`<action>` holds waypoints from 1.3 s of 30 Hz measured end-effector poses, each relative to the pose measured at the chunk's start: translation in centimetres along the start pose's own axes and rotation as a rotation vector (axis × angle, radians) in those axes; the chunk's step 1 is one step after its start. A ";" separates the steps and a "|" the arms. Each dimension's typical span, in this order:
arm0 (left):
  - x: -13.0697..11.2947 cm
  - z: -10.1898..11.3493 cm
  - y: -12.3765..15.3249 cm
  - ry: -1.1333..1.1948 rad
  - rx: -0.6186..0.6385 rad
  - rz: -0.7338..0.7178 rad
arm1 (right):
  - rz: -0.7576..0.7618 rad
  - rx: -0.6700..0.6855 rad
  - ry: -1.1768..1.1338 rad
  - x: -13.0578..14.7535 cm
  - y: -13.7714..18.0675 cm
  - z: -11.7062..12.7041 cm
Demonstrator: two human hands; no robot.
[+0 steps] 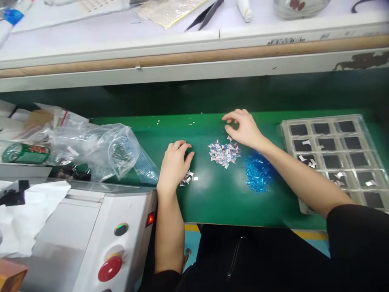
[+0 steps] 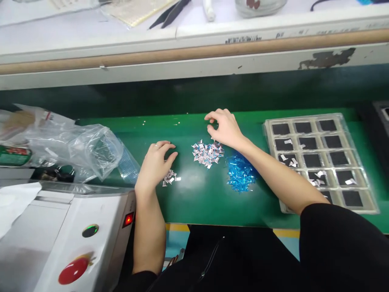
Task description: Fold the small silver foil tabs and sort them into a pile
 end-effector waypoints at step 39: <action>-1.8 0.6 0.4 -0.037 0.089 -0.001 | -0.109 0.216 0.670 -3.2 -4.8 2.0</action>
Point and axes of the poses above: each hand's wrist, its own y-axis away from the middle knuckle, its own z-axis out of the back of the hand, x = y × z, the point moved 1 cm from there along -y, towards the middle knuckle, and after that the axes turned 1 degree about z, right-handed, at the moved point
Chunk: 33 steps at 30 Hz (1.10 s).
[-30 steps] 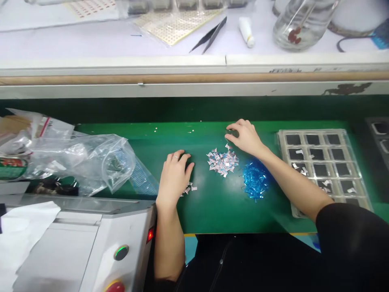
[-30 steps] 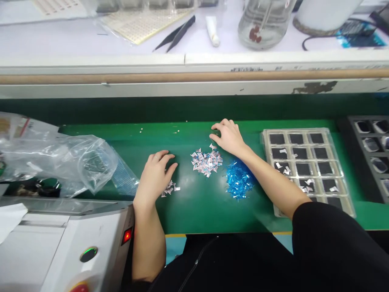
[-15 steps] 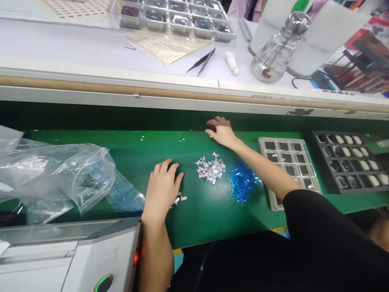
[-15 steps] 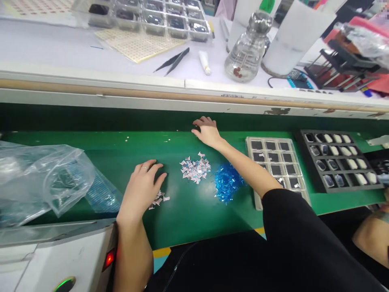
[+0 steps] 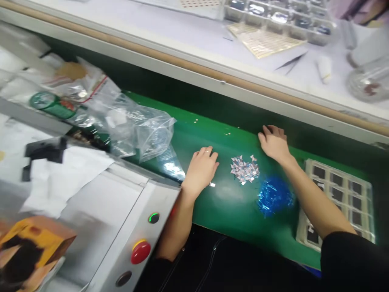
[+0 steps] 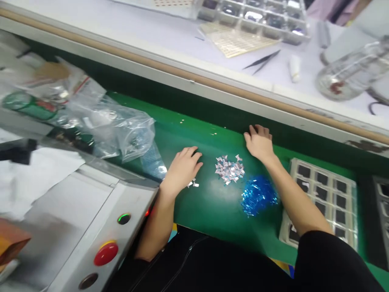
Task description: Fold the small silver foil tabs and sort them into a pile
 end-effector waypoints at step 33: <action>-1.8 -7.4 9.6 0.121 -0.500 0.099 | 0.577 -0.039 -0.552 6.9 6.7 3.3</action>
Point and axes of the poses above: each hand's wrist, its own y-axis away from the middle knuckle, its own z-axis out of the back of the hand, x = y × z, the point moved 1 cm from there along -y, towards the middle knuckle, and after that the axes turned 1 degree about z, right-handed, at the moved point
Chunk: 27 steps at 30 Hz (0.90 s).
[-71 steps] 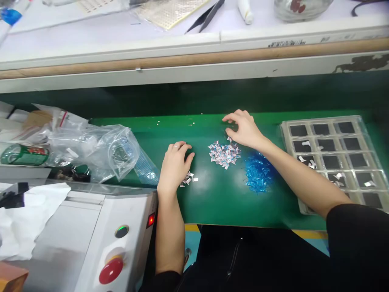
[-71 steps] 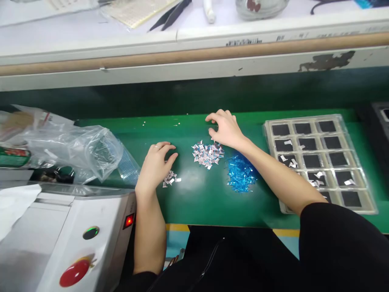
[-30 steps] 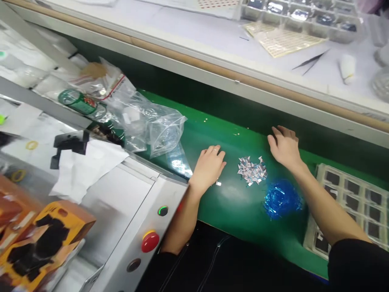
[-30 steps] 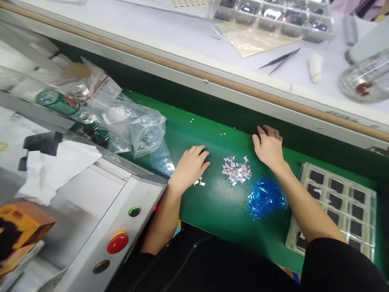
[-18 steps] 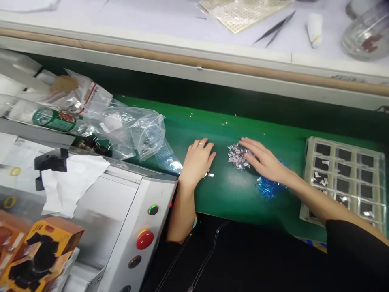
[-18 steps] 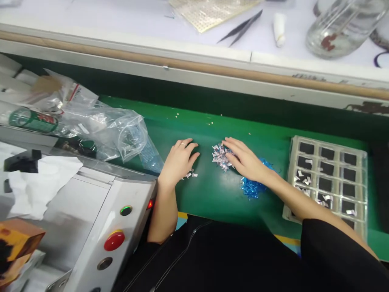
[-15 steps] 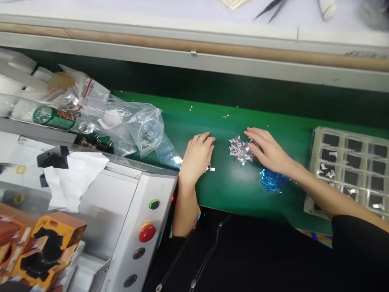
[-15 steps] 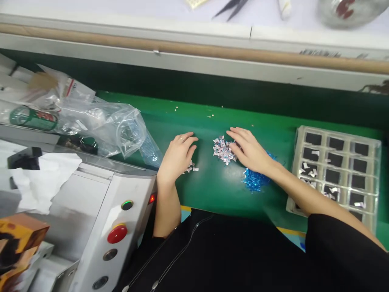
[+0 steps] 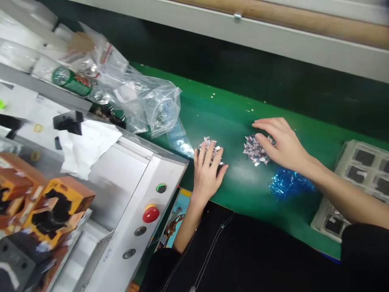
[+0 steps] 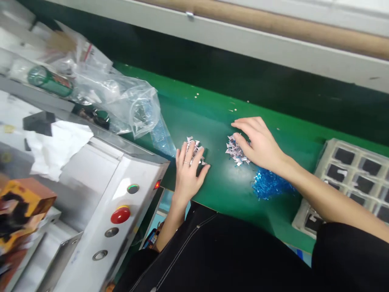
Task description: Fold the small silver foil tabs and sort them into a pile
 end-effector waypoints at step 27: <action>0.6 -0.5 -0.8 0.107 -0.052 -0.019 | -0.055 0.167 0.151 7.4 -18.5 -14.9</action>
Point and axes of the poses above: each hand's wrist, its own y-axis away from the middle knuckle, its own z-axis out of the back of the hand, x = y × z, the point moved 1 cm from there along -y, towards the middle knuckle, and after that the axes turned 1 degree about z, right-handed, at the moved point
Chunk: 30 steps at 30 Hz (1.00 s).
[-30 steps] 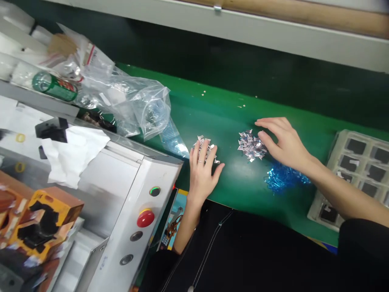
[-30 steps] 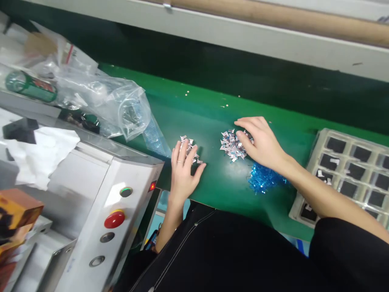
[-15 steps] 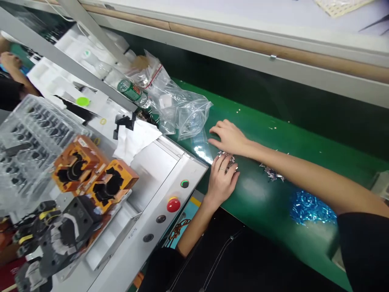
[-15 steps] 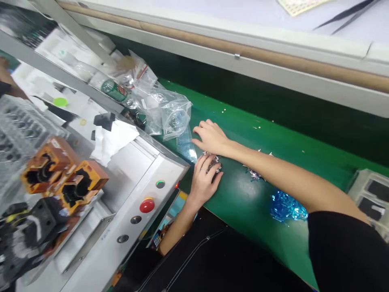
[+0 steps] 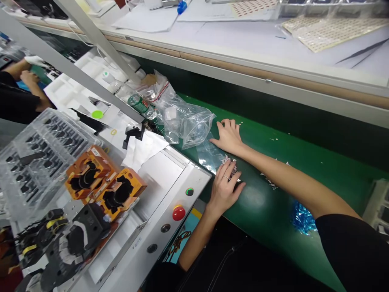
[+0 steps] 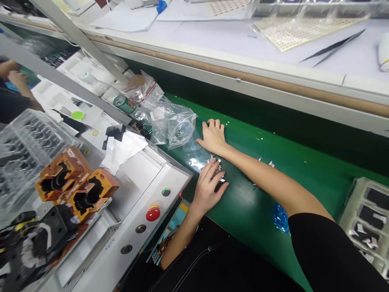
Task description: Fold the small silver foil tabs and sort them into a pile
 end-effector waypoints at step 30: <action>-0.4 -1.6 -2.2 -0.037 0.148 -0.058 | -0.142 0.141 -0.157 -5.5 -2.1 2.2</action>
Point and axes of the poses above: each hand's wrist, its own y-axis away from the middle knuckle, its own z-axis out of the back of the hand, x = y × z, the point moved 1 cm from there along -y, towards the middle knuckle, and after that the axes turned 1 degree about z, right-handed, at the moved point
